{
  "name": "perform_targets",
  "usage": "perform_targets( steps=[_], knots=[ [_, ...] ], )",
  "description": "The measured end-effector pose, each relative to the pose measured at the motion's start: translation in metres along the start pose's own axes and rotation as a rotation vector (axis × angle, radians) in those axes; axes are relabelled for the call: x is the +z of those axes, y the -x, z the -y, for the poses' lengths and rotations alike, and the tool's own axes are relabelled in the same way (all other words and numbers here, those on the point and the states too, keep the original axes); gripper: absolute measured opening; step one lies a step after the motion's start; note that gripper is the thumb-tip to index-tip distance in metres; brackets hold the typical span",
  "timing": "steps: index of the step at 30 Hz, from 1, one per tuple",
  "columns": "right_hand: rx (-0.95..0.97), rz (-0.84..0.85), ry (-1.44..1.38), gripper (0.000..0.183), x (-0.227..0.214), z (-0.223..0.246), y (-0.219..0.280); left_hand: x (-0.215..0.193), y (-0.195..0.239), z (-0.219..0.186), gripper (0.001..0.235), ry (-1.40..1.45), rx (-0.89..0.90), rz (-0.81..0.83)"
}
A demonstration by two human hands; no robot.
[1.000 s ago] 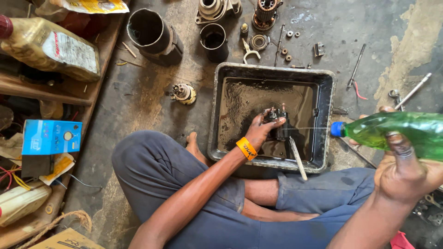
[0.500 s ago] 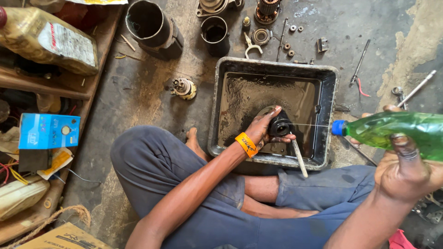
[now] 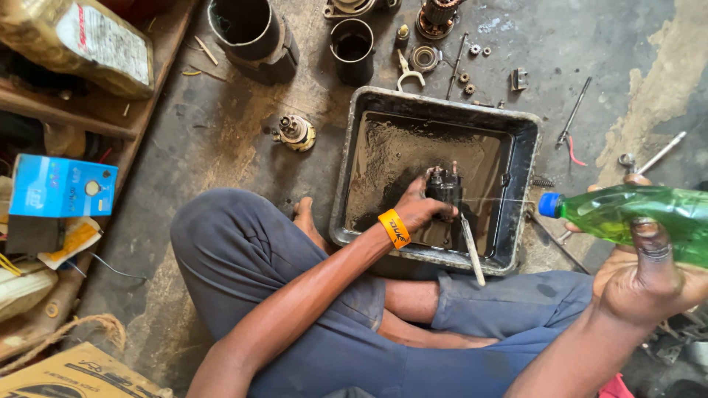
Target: The person sits on the floor and pours liquid from a green plastic bottle onto a motor armature held over a metal tray. They rotate the armature to coat it, then place it down and pick up a smaller motor component to treat similarly. Finally, they use a brush to scrub a small metal part inside the tray.
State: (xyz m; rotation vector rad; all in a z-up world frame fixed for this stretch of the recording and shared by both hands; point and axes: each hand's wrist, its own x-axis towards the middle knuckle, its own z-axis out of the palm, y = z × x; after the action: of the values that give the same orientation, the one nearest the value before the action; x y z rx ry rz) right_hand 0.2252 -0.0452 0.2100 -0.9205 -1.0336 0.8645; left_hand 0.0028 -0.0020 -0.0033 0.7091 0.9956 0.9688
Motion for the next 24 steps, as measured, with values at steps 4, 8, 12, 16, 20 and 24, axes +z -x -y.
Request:
perform_targets(
  steps=[4, 8, 12, 16, 20, 24],
  knots=[
    [-0.005, 0.009, 0.018, 0.033, 0.004, 0.004, -0.004, 0.005, 0.006, -0.007, 0.082, -0.016, -0.014, -0.032],
    [-0.055, 0.015, -0.013, 0.038, 0.016, 0.002, -0.006, 0.007, 0.009, -0.020, 0.087, -0.017, -0.166, -0.084],
    [-0.087, -0.037, -0.027, 0.045, 0.024, -0.002, -0.010, 0.004, 0.005, -0.016, 0.092, -0.195, -0.213, -0.179],
    [-0.051, -0.085, -0.028, 0.043, 0.023, 0.002, -0.016, -0.002, 0.000, -0.013, 0.072, -0.121, -0.211, -0.145],
    [-0.067, -0.062, -0.009, 0.044, 0.020, 0.004, -0.014, -0.002, -0.002, -0.017, 0.053, -0.047, -0.119, -0.033],
    [-0.011, -0.081, -0.078, 0.035, 0.017, 0.004, -0.010, 0.000, -0.003, -0.017, 0.040, 0.165, -0.253, 0.004]
  ],
)
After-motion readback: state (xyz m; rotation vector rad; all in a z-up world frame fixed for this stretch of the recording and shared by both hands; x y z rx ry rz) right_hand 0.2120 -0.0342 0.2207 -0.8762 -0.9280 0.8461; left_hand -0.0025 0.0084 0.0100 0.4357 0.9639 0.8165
